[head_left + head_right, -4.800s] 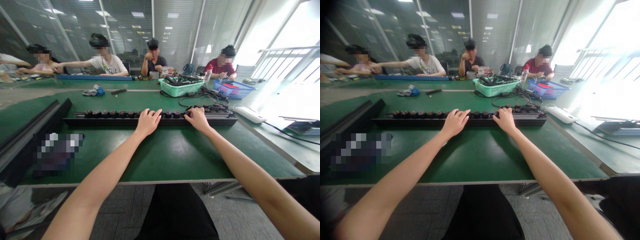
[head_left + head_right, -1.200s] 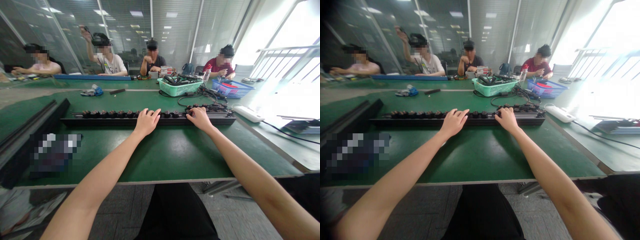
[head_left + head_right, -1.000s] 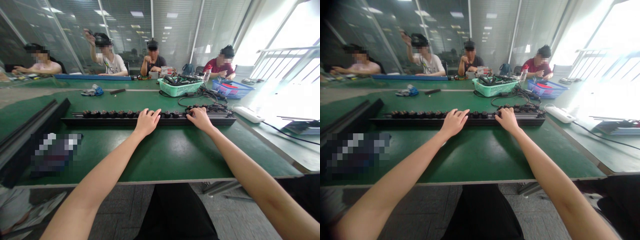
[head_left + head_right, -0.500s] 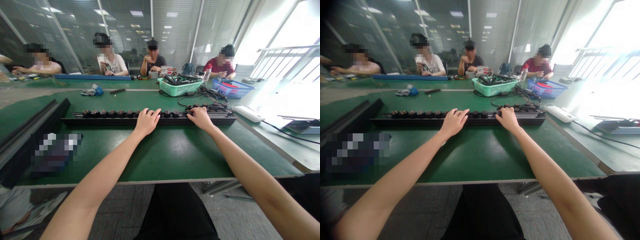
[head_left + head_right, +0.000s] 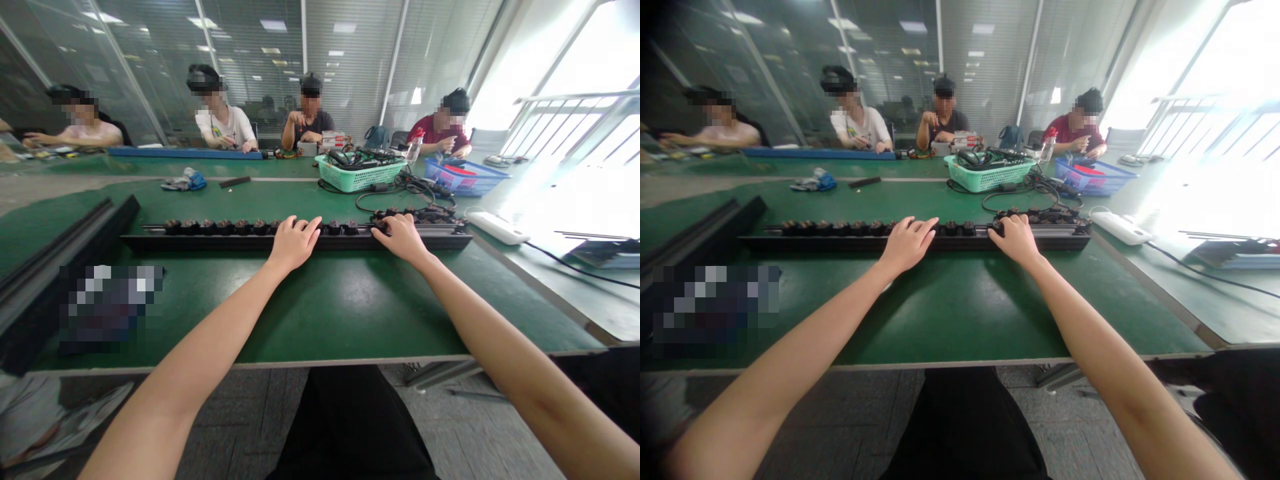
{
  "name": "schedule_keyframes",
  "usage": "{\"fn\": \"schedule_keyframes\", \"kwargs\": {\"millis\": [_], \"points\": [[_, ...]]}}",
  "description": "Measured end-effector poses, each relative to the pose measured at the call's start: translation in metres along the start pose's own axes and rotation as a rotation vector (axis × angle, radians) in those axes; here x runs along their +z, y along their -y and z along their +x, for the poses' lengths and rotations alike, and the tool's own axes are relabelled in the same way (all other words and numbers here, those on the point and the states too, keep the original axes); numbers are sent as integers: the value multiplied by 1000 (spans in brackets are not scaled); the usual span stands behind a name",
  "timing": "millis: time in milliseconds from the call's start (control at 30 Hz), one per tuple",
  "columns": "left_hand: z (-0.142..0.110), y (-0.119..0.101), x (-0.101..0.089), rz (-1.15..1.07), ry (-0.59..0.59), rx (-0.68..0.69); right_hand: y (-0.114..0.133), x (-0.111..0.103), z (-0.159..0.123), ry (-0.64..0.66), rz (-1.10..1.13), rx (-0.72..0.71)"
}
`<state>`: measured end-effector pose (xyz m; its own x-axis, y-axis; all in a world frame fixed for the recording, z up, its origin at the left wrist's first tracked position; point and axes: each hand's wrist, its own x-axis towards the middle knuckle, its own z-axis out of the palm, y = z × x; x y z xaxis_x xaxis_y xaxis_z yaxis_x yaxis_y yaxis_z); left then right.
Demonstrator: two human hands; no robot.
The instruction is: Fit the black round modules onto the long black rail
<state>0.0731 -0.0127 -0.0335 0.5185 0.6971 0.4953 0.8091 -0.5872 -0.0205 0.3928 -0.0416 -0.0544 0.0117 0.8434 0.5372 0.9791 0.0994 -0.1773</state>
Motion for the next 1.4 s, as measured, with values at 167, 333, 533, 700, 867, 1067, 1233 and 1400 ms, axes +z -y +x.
{"fn": "schedule_keyframes", "kwargs": {"millis": [167,333,533,700,867,1067,1233,1400], "points": [[0,-1,-2,2,13,-6,-2,2,1,-4,17,2],[0,-1,-3,0,19,-8,-2,2,2,-3,26,10],[0,0,-2,-1,2,2,2,1,1,2,21,65],[0,-1,-3,-3,18,-6,5,-1,-3,-27,2,59],[0,-1,-3,1,12,-5,13,-5,-5,-21,-42,82],[0,-1,-3,3,19,-9,19,-11,-6,-15,-82,70],[1,0,-3,-5,10,-2,18,-12,-6,-1,-93,82],[0,1,-1,11,-3,7,18,-13,-6,3,-91,102]]}}
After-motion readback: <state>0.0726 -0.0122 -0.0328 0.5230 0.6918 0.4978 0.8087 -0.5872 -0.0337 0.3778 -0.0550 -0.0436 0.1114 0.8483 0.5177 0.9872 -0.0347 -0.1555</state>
